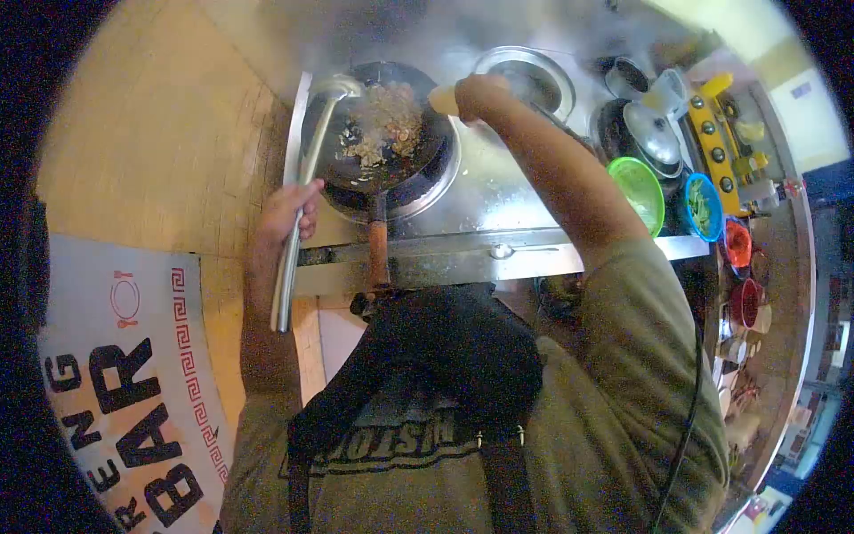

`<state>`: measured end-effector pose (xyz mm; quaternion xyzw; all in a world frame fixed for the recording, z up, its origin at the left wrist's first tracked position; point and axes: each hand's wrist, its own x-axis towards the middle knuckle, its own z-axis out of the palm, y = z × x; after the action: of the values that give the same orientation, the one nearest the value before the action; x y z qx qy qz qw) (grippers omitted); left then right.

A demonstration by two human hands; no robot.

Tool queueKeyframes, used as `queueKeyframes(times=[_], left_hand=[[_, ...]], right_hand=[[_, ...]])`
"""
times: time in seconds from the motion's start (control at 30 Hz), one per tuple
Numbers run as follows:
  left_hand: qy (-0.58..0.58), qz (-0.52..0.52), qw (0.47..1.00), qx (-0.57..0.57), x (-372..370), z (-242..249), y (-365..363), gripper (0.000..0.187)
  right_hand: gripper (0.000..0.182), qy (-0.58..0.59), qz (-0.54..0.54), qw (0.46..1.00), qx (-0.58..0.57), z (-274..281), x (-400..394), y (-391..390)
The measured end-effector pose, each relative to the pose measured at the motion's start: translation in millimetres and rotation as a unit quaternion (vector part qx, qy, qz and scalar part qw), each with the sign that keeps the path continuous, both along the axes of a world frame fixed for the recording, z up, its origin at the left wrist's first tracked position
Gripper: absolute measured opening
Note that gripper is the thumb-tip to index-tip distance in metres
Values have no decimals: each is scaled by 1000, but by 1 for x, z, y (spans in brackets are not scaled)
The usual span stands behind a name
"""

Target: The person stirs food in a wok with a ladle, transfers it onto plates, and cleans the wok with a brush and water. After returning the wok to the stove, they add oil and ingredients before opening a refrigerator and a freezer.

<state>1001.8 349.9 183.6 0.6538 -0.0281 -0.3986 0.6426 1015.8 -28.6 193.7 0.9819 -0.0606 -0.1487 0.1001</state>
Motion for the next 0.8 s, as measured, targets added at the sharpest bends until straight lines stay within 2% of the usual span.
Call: queueKeyframes(times=[0.1,0.23,0.33,0.43,0.5,0.53,0.57,0.6,0.63,0.67,0.7,0.73,0.77,0.8], left_hand=[[-7,25,999,36,-25,-11,5,28],[22,30,999,1,-38,-30,8,28],[3,34,999,4,-40,-28,1,26],[-1,45,999,-30,-34,-30,-5,25],[1,61,996,-67,-33,-34,-8,28],[1,72,994,-85,-32,-36,-13,30],[1,81,991,-103,-31,-36,-19,32],[-8,97,992,-75,-32,-32,-23,33],[-16,105,993,-51,-35,-25,-28,33],[-26,99,994,-31,-36,-22,-41,34],[-34,75,996,-27,-29,-36,-44,34],[-81,68,994,-16,-22,-57,-49,37],[-76,73,994,-22,-14,-73,-51,41],[-56,88,994,-21,-15,-66,-64,41]], right_hand=[[38,0,-9,1000,9,6,-18,-2],[41,-36,-44,998,26,-13,-31,-7],[47,-21,-57,997,51,-15,-42,-7],[57,-61,-105,979,164,-25,-77,-12],[74,-180,-124,928,301,-60,-110,-28],[76,-288,-107,897,317,-98,-130,-42],[77,-247,-166,867,399,-106,-150,-46],[74,-329,-164,852,373,-146,-167,-59],[68,-355,-188,767,500,-146,-188,-59],[70,-356,-260,791,423,-153,-206,-64],[79,-374,-339,757,414,-180,-220,-78],[85,-402,-337,751,401,-197,-235,-93],[88,-412,-360,740,391,-212,-247,-104],[92,-424,-356,734,393,-209,-255,-105]])
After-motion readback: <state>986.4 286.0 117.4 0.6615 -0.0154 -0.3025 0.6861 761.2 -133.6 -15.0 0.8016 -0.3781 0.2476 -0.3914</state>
